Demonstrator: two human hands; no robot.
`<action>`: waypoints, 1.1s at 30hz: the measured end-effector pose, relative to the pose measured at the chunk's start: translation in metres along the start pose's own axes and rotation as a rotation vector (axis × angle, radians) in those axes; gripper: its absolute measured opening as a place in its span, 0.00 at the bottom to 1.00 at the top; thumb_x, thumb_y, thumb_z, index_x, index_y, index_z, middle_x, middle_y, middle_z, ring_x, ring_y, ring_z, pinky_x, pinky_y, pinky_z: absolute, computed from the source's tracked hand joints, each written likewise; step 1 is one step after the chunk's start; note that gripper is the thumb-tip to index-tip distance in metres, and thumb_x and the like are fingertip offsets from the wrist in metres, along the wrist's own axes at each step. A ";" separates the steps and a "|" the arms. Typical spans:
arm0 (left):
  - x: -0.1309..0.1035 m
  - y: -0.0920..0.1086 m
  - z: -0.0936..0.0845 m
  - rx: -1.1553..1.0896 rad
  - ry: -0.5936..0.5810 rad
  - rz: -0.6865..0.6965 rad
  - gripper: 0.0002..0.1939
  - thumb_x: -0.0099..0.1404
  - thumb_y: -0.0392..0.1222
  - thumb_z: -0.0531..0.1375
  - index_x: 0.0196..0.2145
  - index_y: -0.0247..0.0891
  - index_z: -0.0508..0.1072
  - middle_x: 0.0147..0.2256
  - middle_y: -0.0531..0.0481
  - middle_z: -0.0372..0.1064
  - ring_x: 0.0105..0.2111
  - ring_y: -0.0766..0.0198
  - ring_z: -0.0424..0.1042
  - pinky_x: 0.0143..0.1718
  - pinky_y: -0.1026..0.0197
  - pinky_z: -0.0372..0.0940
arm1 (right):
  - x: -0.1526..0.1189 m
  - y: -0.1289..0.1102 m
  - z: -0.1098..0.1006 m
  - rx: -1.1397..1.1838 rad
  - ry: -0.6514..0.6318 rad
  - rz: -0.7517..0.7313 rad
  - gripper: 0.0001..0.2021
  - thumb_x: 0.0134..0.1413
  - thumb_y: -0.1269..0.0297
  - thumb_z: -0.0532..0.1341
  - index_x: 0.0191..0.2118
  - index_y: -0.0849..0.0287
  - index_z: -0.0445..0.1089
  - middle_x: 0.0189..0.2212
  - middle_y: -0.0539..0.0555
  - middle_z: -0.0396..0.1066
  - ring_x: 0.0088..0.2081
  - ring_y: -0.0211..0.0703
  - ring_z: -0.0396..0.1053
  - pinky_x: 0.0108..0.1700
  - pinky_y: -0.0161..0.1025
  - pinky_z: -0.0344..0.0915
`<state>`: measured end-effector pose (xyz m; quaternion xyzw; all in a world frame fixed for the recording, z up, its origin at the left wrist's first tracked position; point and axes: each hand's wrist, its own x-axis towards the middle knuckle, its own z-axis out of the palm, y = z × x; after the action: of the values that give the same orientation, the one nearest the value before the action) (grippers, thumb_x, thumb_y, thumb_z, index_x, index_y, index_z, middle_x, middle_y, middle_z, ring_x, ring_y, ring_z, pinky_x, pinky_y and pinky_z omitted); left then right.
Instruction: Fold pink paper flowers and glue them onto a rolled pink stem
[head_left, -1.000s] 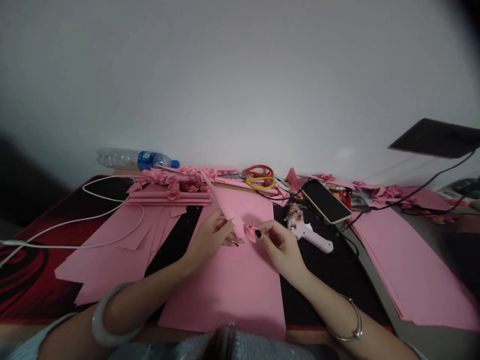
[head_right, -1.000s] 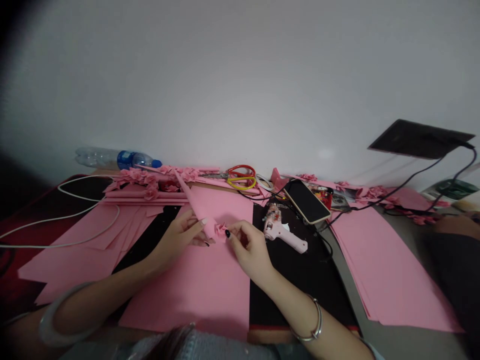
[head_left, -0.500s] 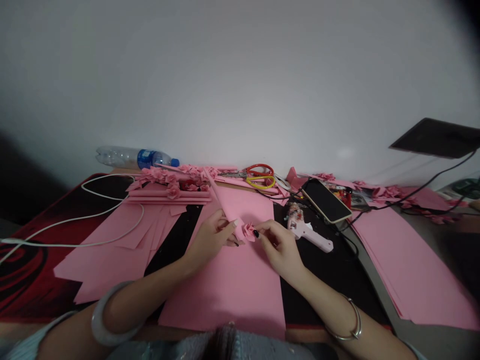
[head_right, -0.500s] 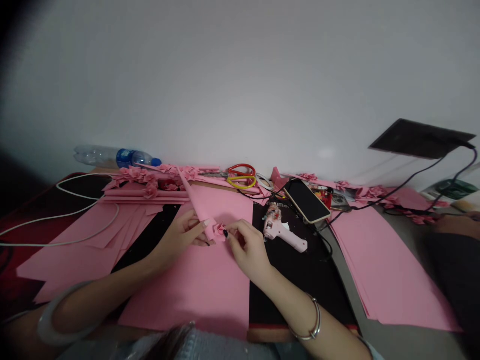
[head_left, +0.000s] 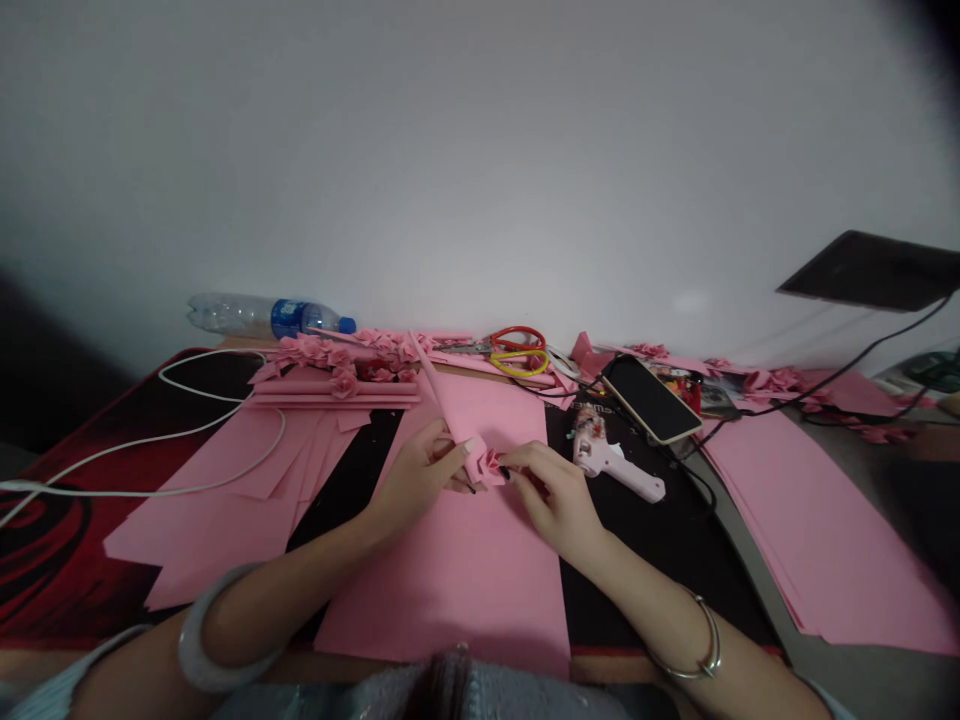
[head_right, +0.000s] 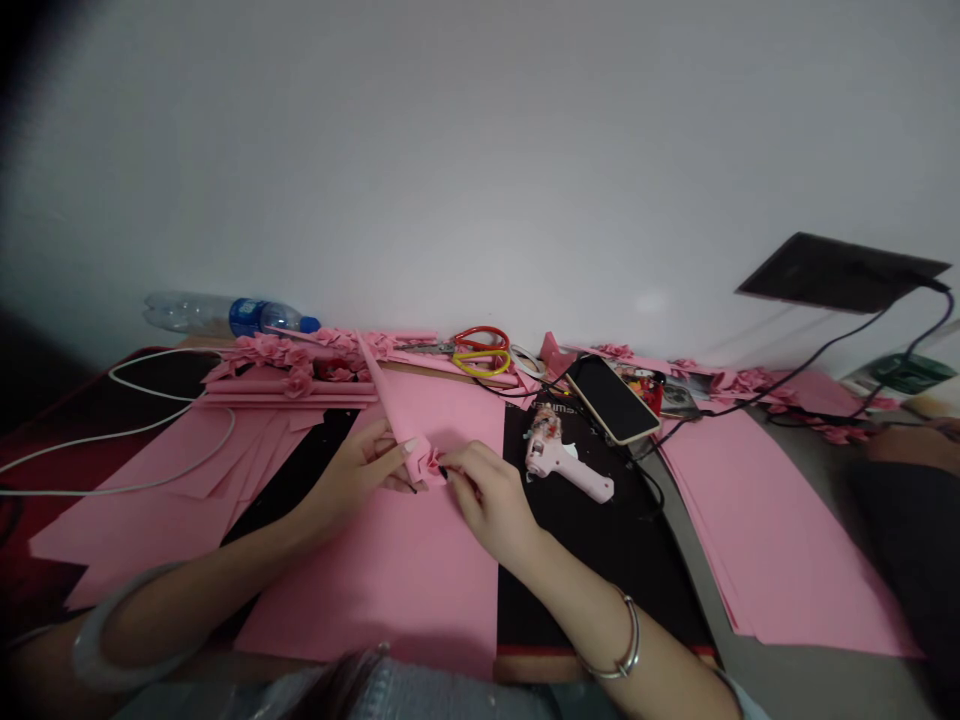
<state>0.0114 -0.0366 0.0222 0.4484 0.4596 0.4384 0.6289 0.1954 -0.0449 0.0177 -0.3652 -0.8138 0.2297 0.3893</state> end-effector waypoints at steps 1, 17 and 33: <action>0.000 0.000 0.000 0.000 -0.001 -0.001 0.14 0.55 0.48 0.62 0.34 0.36 0.66 0.27 0.49 0.74 0.25 0.61 0.75 0.27 0.61 0.70 | 0.000 0.000 0.000 -0.001 -0.003 -0.003 0.10 0.58 0.76 0.51 0.39 0.58 0.68 0.33 0.56 0.69 0.35 0.42 0.66 0.37 0.38 0.63; 0.001 0.002 -0.001 0.027 -0.013 -0.004 0.14 0.56 0.48 0.61 0.35 0.37 0.66 0.31 0.48 0.75 0.28 0.61 0.76 0.28 0.63 0.68 | -0.003 -0.002 0.001 -0.050 0.062 0.084 0.10 0.54 0.74 0.56 0.42 0.57 0.66 0.31 0.51 0.66 0.25 0.36 0.60 0.27 0.34 0.58; 0.001 0.003 -0.001 0.006 -0.026 -0.008 0.15 0.54 0.47 0.62 0.35 0.36 0.66 0.30 0.49 0.74 0.26 0.63 0.74 0.29 0.62 0.69 | -0.001 0.001 0.001 -0.002 0.020 -0.019 0.11 0.56 0.76 0.53 0.40 0.56 0.68 0.36 0.56 0.68 0.38 0.43 0.67 0.38 0.40 0.65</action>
<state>0.0103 -0.0345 0.0243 0.4540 0.4545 0.4289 0.6351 0.1950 -0.0452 0.0164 -0.3601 -0.8134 0.2216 0.3994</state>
